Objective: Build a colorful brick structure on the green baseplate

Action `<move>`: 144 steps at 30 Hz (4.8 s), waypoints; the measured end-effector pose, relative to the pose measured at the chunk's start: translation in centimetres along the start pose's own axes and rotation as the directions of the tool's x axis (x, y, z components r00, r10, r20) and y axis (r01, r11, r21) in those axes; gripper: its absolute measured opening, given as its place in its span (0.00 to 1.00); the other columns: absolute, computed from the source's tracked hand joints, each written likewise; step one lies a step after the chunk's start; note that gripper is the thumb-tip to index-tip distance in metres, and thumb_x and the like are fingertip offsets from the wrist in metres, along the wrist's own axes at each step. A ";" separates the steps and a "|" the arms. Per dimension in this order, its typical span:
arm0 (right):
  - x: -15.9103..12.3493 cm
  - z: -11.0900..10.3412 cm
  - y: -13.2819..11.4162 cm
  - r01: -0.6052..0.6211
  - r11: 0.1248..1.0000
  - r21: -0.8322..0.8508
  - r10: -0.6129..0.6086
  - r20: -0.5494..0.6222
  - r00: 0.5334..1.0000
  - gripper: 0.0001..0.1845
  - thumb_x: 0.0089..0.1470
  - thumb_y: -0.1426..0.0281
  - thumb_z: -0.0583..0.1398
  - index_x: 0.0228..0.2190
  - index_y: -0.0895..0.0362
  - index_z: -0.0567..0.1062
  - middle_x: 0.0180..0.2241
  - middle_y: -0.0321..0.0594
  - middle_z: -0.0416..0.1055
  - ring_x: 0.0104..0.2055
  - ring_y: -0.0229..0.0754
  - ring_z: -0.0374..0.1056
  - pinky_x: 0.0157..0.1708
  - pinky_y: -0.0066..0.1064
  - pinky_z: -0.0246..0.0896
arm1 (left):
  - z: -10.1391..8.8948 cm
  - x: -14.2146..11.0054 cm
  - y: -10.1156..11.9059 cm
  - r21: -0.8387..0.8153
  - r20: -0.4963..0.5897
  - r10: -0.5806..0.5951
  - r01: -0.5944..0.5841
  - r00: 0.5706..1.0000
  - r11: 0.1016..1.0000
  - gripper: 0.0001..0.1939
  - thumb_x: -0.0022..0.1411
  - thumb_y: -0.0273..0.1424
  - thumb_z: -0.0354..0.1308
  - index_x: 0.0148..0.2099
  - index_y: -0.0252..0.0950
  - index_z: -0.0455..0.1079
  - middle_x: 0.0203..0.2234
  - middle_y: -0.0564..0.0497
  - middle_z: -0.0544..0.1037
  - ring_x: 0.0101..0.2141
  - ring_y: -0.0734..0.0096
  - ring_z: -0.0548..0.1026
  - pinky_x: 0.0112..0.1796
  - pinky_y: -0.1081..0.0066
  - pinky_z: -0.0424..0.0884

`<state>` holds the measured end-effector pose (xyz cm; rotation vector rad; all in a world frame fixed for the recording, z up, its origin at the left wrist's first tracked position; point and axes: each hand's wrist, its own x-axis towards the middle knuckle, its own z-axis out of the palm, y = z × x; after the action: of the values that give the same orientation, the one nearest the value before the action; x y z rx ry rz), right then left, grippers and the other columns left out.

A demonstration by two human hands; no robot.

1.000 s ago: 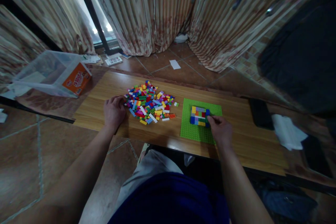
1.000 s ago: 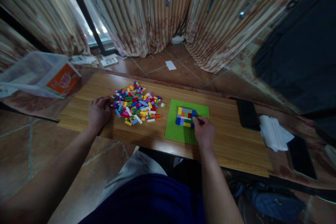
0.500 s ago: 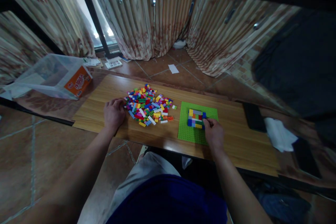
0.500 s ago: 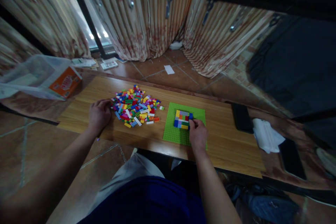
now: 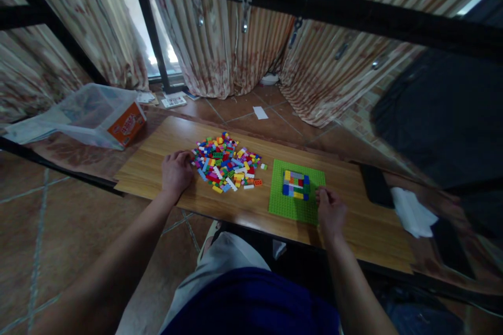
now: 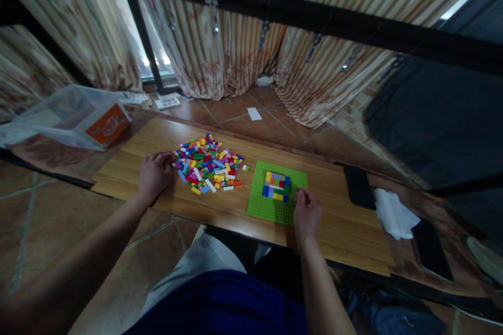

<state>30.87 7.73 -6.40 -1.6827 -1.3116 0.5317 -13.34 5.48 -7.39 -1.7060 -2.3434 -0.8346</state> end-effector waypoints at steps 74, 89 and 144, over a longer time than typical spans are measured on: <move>-4.1 -0.7 -3.1 -0.061 0.993 0.104 0.054 0.073 0.996 0.27 0.54 0.49 0.59 0.44 0.57 0.73 0.38 0.49 0.78 0.37 0.47 0.75 0.37 0.38 0.69 | 0.0 0.3 -0.6 0.048 0.000 0.035 -0.035 0.999 0.998 0.16 0.60 0.27 0.48 0.45 0.36 0.74 0.46 0.42 0.78 0.46 0.55 0.73 0.51 0.58 0.66; 2.8 2.3 -2.1 0.409 0.880 -0.241 -0.346 0.264 0.900 0.14 0.56 0.61 0.56 0.36 0.53 0.78 0.46 0.48 0.68 0.52 0.51 0.62 0.55 0.49 0.58 | -0.2 0.3 -0.3 0.051 0.017 0.026 -0.027 1.000 0.998 0.16 0.59 0.27 0.47 0.45 0.35 0.74 0.45 0.41 0.79 0.46 0.54 0.73 0.50 0.57 0.66; 6.0 3.3 -1.9 -0.210 0.975 -0.066 0.220 0.263 0.939 0.15 0.34 0.68 0.65 0.30 0.54 0.78 0.28 0.38 0.75 0.30 0.42 0.70 0.33 0.33 0.64 | -0.1 0.3 -0.4 0.038 0.012 0.027 -0.027 1.000 0.999 0.16 0.60 0.27 0.48 0.45 0.35 0.74 0.45 0.42 0.78 0.47 0.55 0.73 0.52 0.58 0.65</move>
<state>29.35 14.55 -5.31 -1.8452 -1.3400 0.8969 -13.83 5.61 -7.37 -1.7282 -2.3227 -0.7732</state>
